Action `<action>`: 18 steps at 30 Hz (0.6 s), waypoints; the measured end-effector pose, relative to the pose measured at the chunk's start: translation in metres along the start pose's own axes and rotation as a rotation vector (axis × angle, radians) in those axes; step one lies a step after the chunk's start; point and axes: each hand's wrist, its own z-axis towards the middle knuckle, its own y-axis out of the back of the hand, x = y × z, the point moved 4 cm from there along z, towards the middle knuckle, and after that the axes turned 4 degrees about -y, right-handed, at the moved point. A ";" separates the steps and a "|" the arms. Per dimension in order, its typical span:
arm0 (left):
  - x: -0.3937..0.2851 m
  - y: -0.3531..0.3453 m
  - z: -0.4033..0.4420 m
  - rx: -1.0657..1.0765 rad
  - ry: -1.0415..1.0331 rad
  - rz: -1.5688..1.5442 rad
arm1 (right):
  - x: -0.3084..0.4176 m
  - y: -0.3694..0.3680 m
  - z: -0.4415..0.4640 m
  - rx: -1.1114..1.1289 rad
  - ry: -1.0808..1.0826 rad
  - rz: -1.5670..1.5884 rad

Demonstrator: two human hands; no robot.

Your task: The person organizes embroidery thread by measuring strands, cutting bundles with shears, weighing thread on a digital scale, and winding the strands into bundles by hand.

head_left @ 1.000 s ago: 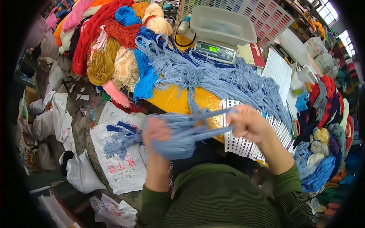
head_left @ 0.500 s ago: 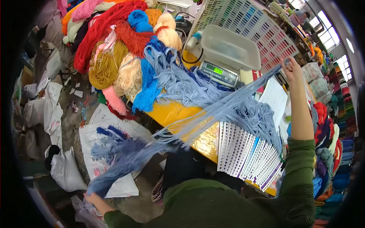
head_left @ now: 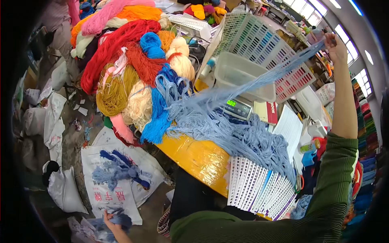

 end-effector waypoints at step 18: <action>0.134 -0.185 -0.162 1.192 0.512 0.651 | -0.241 0.005 -0.303 0.269 -0.016 -0.834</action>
